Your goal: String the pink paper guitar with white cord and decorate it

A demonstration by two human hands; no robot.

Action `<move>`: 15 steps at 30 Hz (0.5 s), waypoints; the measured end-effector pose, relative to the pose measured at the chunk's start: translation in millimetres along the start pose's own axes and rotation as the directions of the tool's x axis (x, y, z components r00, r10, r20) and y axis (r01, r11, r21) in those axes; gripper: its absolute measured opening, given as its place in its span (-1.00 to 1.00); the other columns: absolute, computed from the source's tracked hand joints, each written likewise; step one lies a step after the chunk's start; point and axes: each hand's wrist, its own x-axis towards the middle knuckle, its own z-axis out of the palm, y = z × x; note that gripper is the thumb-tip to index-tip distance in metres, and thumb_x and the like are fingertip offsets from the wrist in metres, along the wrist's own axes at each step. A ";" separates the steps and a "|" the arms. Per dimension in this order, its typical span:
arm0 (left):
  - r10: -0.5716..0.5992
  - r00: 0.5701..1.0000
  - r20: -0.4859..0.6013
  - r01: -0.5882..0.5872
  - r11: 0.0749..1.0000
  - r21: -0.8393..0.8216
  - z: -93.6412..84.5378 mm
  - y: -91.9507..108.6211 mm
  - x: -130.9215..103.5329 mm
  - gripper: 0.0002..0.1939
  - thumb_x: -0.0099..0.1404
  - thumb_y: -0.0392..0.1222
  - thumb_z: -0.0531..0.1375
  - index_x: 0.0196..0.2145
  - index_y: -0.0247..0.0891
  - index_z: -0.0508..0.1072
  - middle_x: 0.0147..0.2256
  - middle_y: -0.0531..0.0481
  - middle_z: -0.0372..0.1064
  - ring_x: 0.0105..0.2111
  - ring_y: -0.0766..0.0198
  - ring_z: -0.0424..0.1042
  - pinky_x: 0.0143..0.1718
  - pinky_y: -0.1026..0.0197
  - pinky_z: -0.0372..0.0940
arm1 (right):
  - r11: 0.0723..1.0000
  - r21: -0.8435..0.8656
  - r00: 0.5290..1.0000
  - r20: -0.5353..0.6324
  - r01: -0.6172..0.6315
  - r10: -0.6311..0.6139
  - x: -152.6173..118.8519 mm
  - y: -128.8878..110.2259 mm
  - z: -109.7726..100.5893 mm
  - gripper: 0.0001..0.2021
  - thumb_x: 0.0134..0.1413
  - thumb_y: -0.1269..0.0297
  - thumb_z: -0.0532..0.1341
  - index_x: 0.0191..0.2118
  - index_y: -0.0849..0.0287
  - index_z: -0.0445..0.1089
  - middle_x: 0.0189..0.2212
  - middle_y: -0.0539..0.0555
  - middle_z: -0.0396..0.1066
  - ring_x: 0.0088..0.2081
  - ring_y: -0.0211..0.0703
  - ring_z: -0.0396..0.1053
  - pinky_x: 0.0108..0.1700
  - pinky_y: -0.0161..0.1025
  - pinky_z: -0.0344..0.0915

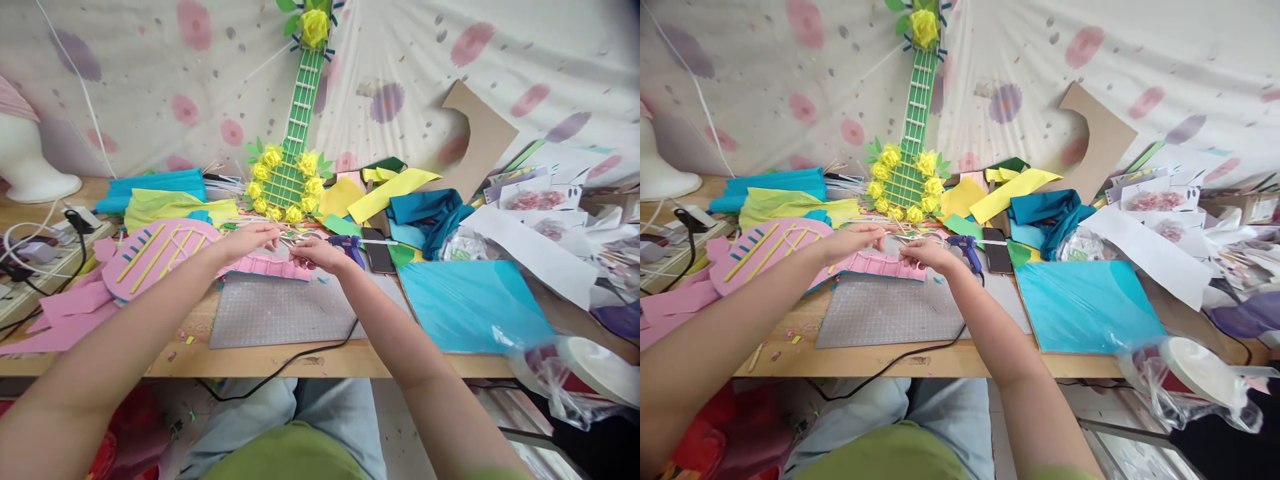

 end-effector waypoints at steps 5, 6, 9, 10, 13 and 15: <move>-0.180 0.932 0.315 0.141 0.979 0.145 51.0 -32.7 12.9 -0.78 0.29 -0.16 -0.01 -0.47 -0.31 0.26 -0.50 0.02 0.27 -0.51 0.35 0.34 -0.55 0.32 0.25 | 0.994 0.039 0.995 -0.020 -0.098 0.099 -11.1 3.0 -9.0 -0.78 0.01 0.22 0.18 -0.48 0.30 0.40 -0.64 0.01 0.35 -0.62 -0.42 0.27 -0.67 -0.46 0.01; -0.172 0.946 0.277 0.118 0.972 0.202 57.5 -36.5 14.7 -0.78 0.28 -0.19 -0.02 -0.49 -0.30 0.23 -0.54 0.05 0.25 -0.56 0.38 0.31 -0.60 0.35 0.19 | 0.993 0.048 0.993 -0.026 -0.111 0.112 -12.1 3.7 -9.9 -0.79 0.01 0.24 0.18 -0.48 0.30 0.40 -0.64 0.01 0.35 -0.62 -0.42 0.27 -0.67 -0.47 0.00; -0.086 0.980 0.177 0.024 0.945 0.325 69.5 -45.2 17.4 -0.76 0.26 -0.25 -0.01 -0.56 -0.28 0.20 -0.64 0.09 0.18 -0.67 0.42 0.18 -0.64 0.36 0.06 | 0.989 0.074 0.991 -0.021 -0.131 0.132 -12.2 6.7 -10.9 -0.79 0.01 0.27 0.19 -0.52 0.31 0.38 -0.68 -0.02 0.30 -0.66 -0.46 0.21 -0.70 -0.48 -0.06; -0.074 0.984 0.159 0.018 0.946 0.325 71.6 -47.5 17.6 -0.75 0.26 -0.26 0.00 -0.58 -0.28 0.19 -0.67 0.10 0.16 -0.68 0.43 0.15 -0.64 0.36 0.04 | 0.988 0.081 0.990 -0.021 -0.134 0.136 -11.5 8.2 -10.9 -0.79 0.01 0.28 0.19 -0.53 0.30 0.37 -0.70 -0.04 0.28 -0.67 -0.47 0.18 -0.71 -0.48 -0.08; -0.124 0.986 0.109 0.100 0.975 0.198 74.5 -53.0 16.3 -0.74 0.23 -0.28 0.03 -0.61 -0.28 0.16 -0.68 0.12 0.11 -0.70 0.45 0.11 -0.65 0.37 0.00 | 0.982 0.103 0.986 -0.028 -0.158 0.162 -8.6 12.8 -10.3 -0.79 0.01 0.28 0.18 -0.56 0.29 0.33 -0.73 -0.08 0.23 -0.71 -0.49 0.10 -0.72 -0.48 -0.10; -0.167 0.982 0.088 0.159 0.983 0.090 74.4 -54.6 14.1 -0.76 0.20 -0.26 0.08 -0.60 -0.28 0.16 -0.67 0.14 0.09 -0.71 0.47 0.08 -0.66 0.39 -0.02 | 0.980 0.115 0.987 -0.016 -0.160 0.163 -7.1 15.0 -9.7 -0.79 0.00 0.29 0.17 -0.56 0.28 0.32 -0.73 -0.09 0.23 -0.71 -0.50 0.09 -0.71 -0.48 -0.09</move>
